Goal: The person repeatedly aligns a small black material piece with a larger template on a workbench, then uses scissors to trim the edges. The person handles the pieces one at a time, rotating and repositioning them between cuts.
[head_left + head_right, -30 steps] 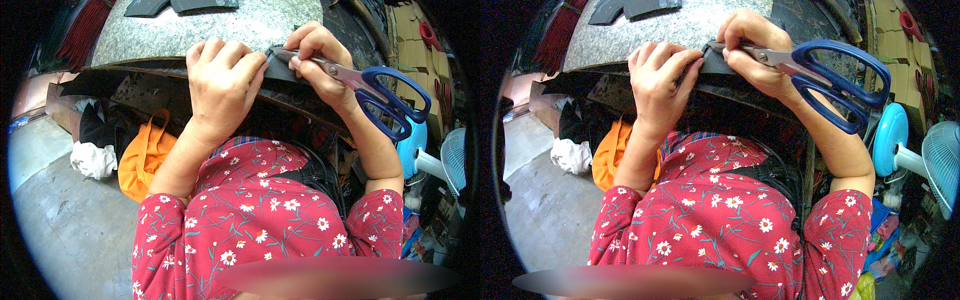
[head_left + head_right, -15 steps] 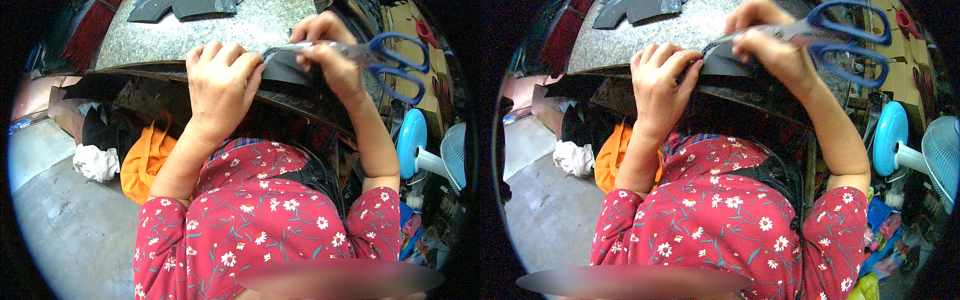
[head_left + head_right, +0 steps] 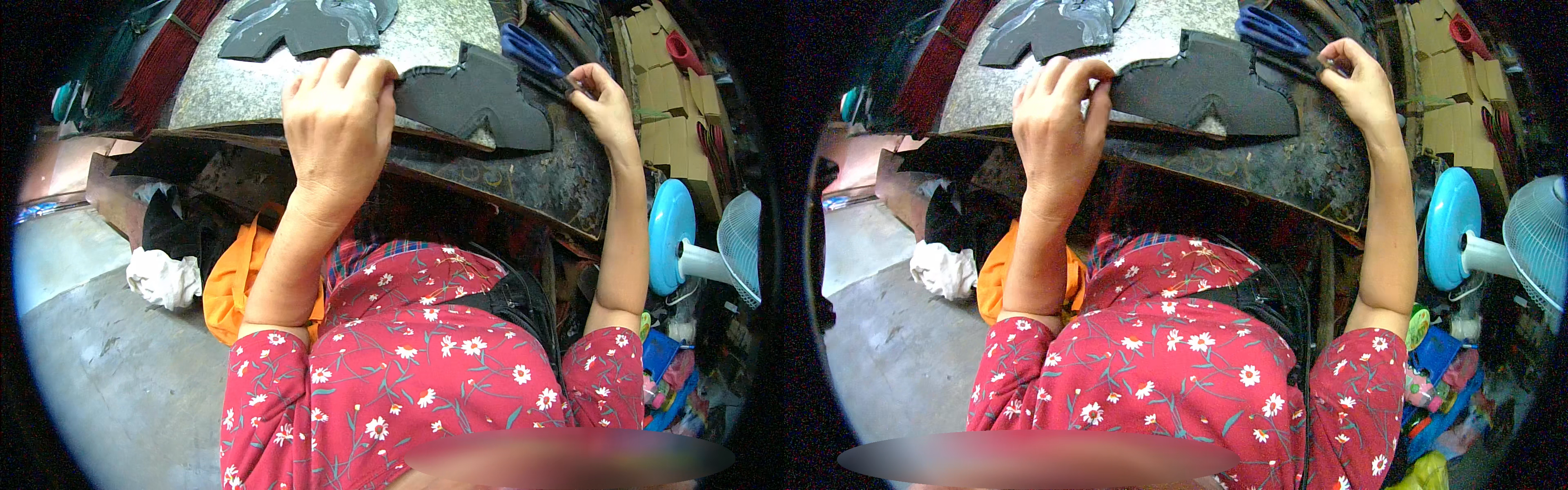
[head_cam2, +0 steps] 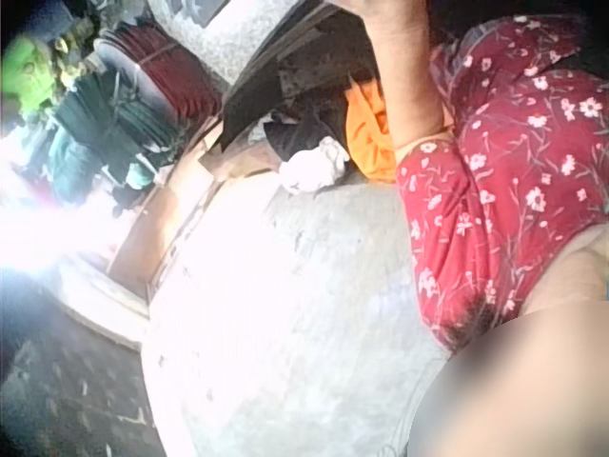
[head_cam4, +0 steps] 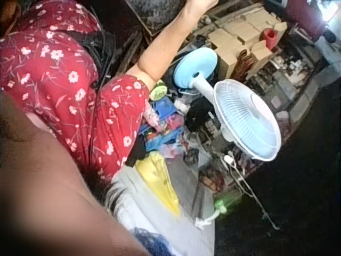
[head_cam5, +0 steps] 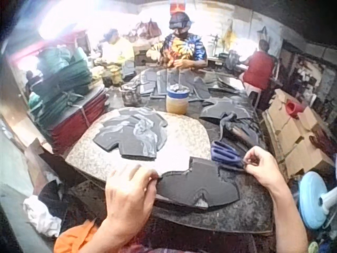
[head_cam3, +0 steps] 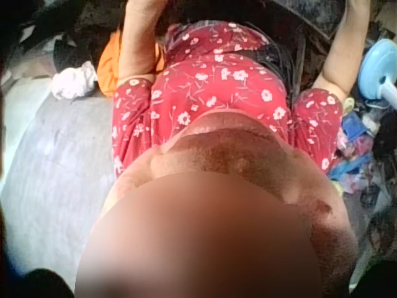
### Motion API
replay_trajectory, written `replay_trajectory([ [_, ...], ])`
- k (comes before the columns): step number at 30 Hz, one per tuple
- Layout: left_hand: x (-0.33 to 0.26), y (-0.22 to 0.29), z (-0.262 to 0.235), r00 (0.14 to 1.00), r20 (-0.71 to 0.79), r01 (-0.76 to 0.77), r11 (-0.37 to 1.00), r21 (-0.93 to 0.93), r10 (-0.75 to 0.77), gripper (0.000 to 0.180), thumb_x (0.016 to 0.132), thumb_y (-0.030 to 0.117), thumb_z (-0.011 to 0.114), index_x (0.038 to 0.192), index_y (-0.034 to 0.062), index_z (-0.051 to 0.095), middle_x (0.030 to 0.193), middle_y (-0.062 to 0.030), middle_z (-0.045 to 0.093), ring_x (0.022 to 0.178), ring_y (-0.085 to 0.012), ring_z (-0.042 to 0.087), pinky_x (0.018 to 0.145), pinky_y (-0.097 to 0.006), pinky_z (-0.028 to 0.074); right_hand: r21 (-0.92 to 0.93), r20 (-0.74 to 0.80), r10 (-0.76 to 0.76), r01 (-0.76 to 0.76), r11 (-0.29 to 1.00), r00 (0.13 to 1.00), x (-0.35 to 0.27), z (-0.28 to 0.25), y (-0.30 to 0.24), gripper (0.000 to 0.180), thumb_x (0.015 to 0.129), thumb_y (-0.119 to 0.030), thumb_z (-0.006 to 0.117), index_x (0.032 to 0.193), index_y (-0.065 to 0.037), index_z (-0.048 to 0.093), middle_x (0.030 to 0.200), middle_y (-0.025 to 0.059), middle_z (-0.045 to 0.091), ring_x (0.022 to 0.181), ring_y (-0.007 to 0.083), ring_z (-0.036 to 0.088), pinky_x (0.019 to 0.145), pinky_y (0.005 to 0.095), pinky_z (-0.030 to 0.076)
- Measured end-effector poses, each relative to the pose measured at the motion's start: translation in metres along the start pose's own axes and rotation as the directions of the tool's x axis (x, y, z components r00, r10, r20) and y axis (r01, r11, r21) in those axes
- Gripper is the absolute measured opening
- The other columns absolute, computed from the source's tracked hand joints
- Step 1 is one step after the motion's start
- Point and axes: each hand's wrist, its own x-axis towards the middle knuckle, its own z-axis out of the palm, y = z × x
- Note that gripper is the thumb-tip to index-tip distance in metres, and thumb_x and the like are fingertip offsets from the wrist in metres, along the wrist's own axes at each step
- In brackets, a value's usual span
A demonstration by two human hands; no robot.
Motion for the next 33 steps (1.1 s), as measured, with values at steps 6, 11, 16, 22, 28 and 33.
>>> replay_trajectory([
  [6, 0.006, -0.002, -0.011, 0.979, -0.175, 0.086, 0.987, -0.133, -0.108, 0.012, 0.085, 0.005, 0.067, 0.094, 0.011, 0.063, 0.082, -0.0059, 0.059, 0.073, -0.0303, 0.061, 0.064, -0.038, 0.048, -0.313, -0.026, -0.205, 0.187, 0.931, 0.978, -0.012, -0.007, -0.034, 0.027, 0.079, -0.013, 0.071, 0.106, -0.007, 0.069, 0.103, 0.0103, 0.067, 0.099, 0.0268, 0.063, 0.09, 0.0377, 0.05],
  [11, 0.006, 0.008, -0.003, 0.922, -0.107, 0.136, 0.569, -0.811, -0.373, 0.01, 0.094, -0.002, 0.063, 0.104, 0.0018, 0.063, 0.091, -0.0048, 0.065, 0.081, -0.0104, 0.065, 0.073, -0.024, 0.051, -0.021, 0.067, -0.359, 0.361, 0.932, 0.931, -0.008, -0.009, -0.092, 0.026, 0.093, -0.02, 0.066, 0.113, -0.003, 0.069, 0.106, 0.0073, 0.067, 0.102, 0.0187, 0.063, 0.091, 0.031, 0.048],
  [16, 0.005, 0.029, 0.014, 0.92, 0.169, 0.219, 0.107, -0.97, -0.355, 0.013, 0.097, 0.0, 0.06, 0.11, 0.0009, 0.06, 0.102, -0.0034, 0.064, 0.09, -0.0089, 0.063, 0.083, -0.023, 0.051, 0.634, 0.397, -0.47, 0.135, 0.761, 0.788, -0.011, 0.028, -0.145, 0.033, 0.098, -0.024, 0.063, 0.119, 0.001, 0.067, 0.103, 0.0044, 0.068, 0.101, 0.0114, 0.061, 0.086, 0.0258, 0.048],
  [22, 0.014, 0.003, -0.004, 0.761, 0.572, 0.592, -0.034, -0.805, -0.306, 0.025, 0.101, 0.015, 0.058, 0.121, 0.0014, 0.063, 0.102, -0.007, 0.07, 0.087, -0.0106, 0.067, 0.078, -0.023, 0.054, 0.726, 0.44, -0.196, -0.218, 0.652, 0.876, -0.029, 0.058, -0.156, 0.022, 0.095, -0.025, 0.069, 0.106, -0.006, 0.072, 0.082, -0.0081, 0.065, 0.065, -0.0006, 0.053, 0.057, 0.0163, 0.042],
  [28, 0.005, -0.005, -0.007, 0.826, 0.522, 0.55, 0.504, -0.666, -0.212, 0.018, 0.094, 0.017, 0.068, 0.103, 0.0007, 0.071, 0.087, -0.0068, 0.071, 0.076, -0.0113, 0.066, 0.07, -0.025, 0.052, 0.696, 0.347, -0.183, -0.122, 0.707, 0.92, -0.033, 0.061, -0.145, 0.018, 0.094, -0.023, 0.07, 0.102, -0.006, 0.072, 0.08, -0.0078, 0.064, 0.064, -0.0007, 0.052, 0.056, 0.0173, 0.043],
  [33, 0.005, 0.01, -0.008, 0.861, 0.421, 0.497, 0.645, -0.581, -0.285, 0.015, 0.091, 0.008, 0.071, 0.104, 0.0003, 0.07, 0.087, 0.0005, 0.068, 0.079, -0.0043, 0.061, 0.071, -0.02, 0.049, 0.673, 0.204, -0.264, 0.061, 0.737, 0.943, -0.039, 0.067, -0.146, 0.018, 0.094, -0.022, 0.071, 0.097, -0.005, 0.072, 0.077, -0.0079, 0.062, 0.065, 0.0001, 0.052, 0.055, 0.0187, 0.042],
])
